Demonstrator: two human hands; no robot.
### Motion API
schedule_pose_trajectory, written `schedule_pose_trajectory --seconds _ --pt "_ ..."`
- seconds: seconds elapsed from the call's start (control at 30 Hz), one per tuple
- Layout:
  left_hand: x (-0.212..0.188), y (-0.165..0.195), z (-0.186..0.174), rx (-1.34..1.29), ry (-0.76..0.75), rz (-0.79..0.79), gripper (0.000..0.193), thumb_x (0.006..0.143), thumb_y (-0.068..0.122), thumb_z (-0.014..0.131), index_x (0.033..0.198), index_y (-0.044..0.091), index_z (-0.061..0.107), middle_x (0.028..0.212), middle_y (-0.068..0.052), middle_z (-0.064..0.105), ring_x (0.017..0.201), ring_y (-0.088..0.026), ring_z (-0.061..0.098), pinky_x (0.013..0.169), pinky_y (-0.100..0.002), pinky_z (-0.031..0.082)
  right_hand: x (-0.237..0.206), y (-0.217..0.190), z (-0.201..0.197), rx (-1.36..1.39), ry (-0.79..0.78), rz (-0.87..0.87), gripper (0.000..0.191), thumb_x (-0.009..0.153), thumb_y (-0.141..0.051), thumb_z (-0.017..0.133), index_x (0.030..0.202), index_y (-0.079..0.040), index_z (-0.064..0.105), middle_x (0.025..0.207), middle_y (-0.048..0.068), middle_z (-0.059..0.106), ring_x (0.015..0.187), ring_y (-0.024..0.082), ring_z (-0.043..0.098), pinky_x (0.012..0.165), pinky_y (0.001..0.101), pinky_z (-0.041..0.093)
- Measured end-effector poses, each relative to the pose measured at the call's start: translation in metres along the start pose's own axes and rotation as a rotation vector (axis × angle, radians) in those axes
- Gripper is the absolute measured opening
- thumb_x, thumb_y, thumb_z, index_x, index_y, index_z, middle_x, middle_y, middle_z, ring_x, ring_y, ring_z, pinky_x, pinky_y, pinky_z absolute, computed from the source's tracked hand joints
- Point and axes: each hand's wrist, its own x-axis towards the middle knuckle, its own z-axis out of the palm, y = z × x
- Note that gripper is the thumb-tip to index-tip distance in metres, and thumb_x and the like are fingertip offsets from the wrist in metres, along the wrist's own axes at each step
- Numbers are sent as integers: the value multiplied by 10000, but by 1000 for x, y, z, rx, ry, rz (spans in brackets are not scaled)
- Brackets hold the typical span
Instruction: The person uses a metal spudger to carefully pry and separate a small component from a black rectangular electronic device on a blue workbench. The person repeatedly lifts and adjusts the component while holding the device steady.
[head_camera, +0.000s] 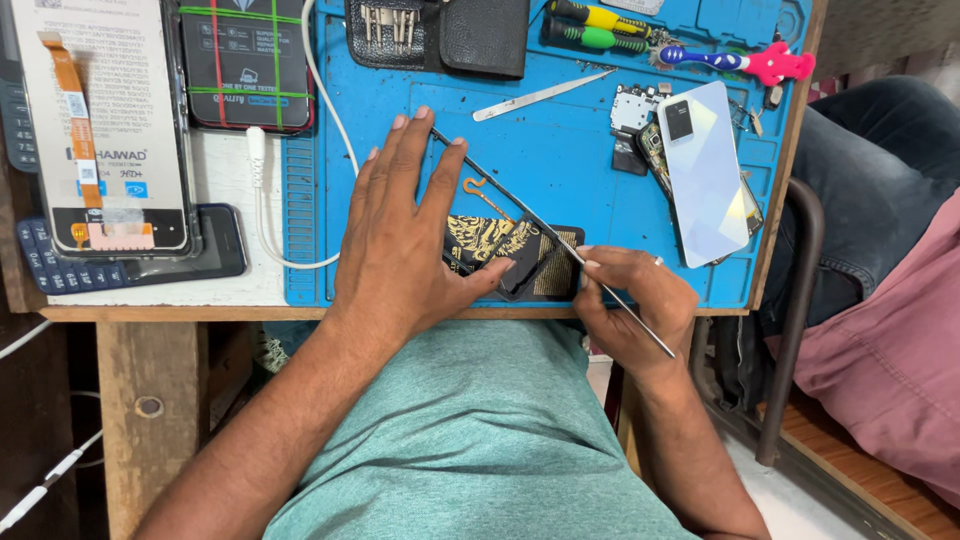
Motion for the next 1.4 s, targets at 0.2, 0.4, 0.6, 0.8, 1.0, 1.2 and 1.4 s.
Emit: schedule_pose_trajectory --seconds 0.2,0.4,0.6,0.8,1.0,1.2,1.4 --pt "0 3 -2 5 -2 4 1101 659 502 949 1495 -3 442 1585 -289 247 1507 -461 235 1225 -607 247 14 -1 16 52 -14 4 140 879 67 760 973 -6 686 1035 151 777 967 261 783 841 334 608" --pt "3 4 -4 6 -10 -6 1099 644 501 956 1484 4 451 1586 -279 250 1512 -458 230 1226 -605 248 13 -5 1 65 -28 39 142 864 45 743 975 -14 679 1040 147 770 983 260 780 854 336 602" --pt "0 4 -3 21 -13 -5 1119 657 497 957 1508 -3 431 1606 -285 214 1516 -467 224 1223 -606 248 11 4 10 105 -8 59 125 880 48 758 965 -14 690 1011 143 771 953 256 780 840 326 605" --pt "2 4 -4 30 -20 -4 1136 655 515 945 1516 -1 412 1603 -289 204 1513 -471 211 1214 -619 245 12 2 8 133 -6 49 99 906 27 747 974 -20 692 1018 140 777 963 236 785 857 324 618" --pt "1 1 -1 41 -23 8 1125 674 531 937 1512 -11 418 1598 -305 204 1516 -475 197 1219 -629 236 18 4 14 177 -41 46 90 926 22 749 988 -16 694 1024 140 774 977 240 789 861 315 623" --pt "0 1 -1 29 -34 0 1125 663 533 945 1502 -14 433 1593 -302 207 1509 -474 201 1211 -628 230 17 5 14 109 -35 37 90 908 16 757 960 -23 695 1007 138 782 952 237 791 829 314 602" --pt "1 2 -2 25 -12 13 1111 668 519 943 1502 -17 440 1595 -301 211 1513 -475 205 1225 -614 232 16 6 14 121 -19 36 92 905 10 760 955 -30 694 999 128 777 935 233 793 828 311 613"
